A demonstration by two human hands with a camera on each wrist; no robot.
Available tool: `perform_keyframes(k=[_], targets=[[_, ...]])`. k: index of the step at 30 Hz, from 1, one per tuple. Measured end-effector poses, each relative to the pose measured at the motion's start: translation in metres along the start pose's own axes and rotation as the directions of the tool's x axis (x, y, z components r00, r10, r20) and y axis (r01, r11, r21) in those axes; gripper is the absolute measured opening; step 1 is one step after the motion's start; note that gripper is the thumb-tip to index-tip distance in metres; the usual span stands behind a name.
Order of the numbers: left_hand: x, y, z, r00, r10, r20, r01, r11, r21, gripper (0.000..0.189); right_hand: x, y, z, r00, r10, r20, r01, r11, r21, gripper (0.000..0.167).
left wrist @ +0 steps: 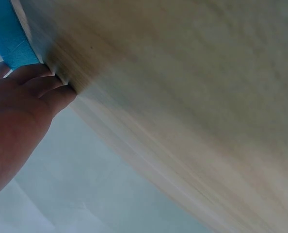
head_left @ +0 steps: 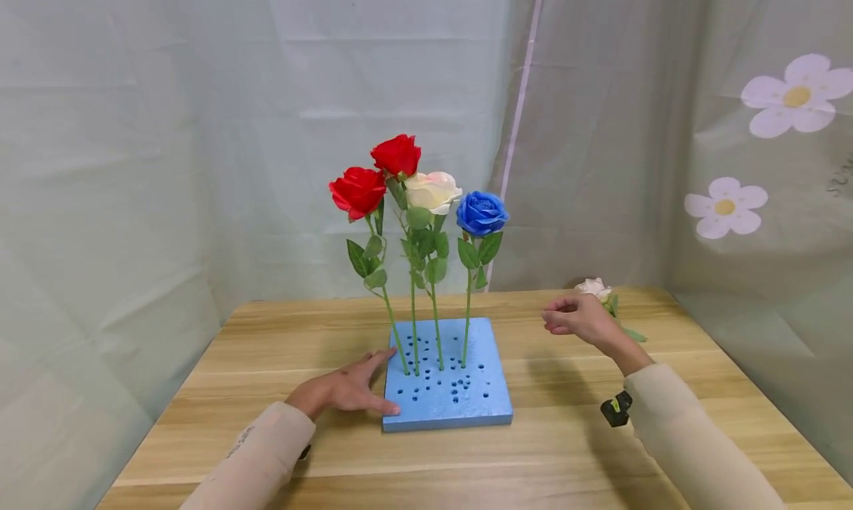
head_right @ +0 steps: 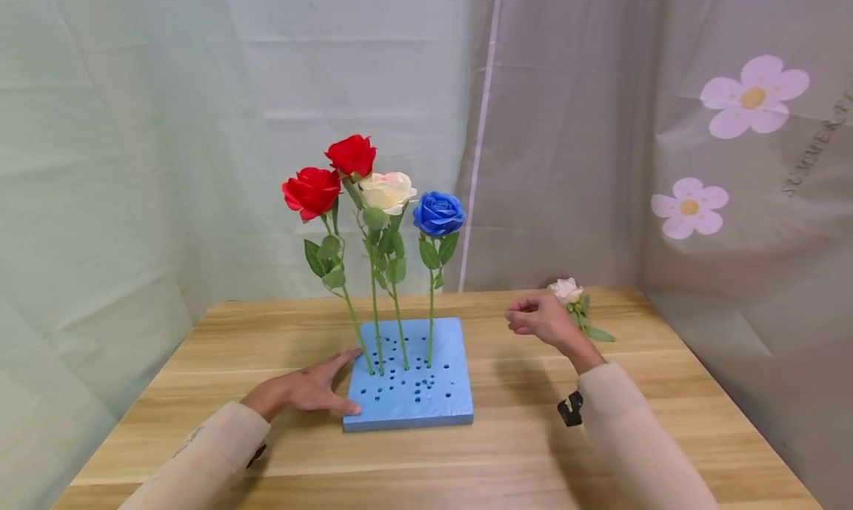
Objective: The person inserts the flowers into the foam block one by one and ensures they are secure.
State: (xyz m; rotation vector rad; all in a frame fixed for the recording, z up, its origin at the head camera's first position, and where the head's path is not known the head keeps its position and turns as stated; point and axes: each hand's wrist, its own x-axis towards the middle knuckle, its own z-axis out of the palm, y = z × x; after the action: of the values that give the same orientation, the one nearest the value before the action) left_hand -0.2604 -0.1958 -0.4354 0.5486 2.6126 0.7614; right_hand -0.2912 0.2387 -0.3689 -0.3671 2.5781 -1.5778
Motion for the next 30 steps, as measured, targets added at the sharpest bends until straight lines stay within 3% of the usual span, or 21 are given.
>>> perform_keyframes(k=[30], targets=[[0.000,-0.002,0.001,1.000,-0.005,0.003,0.005,1.000,-0.015,0.114,-0.027,0.038,-0.041,0.991,0.133,0.010,-0.134,0.991,0.011,0.044]])
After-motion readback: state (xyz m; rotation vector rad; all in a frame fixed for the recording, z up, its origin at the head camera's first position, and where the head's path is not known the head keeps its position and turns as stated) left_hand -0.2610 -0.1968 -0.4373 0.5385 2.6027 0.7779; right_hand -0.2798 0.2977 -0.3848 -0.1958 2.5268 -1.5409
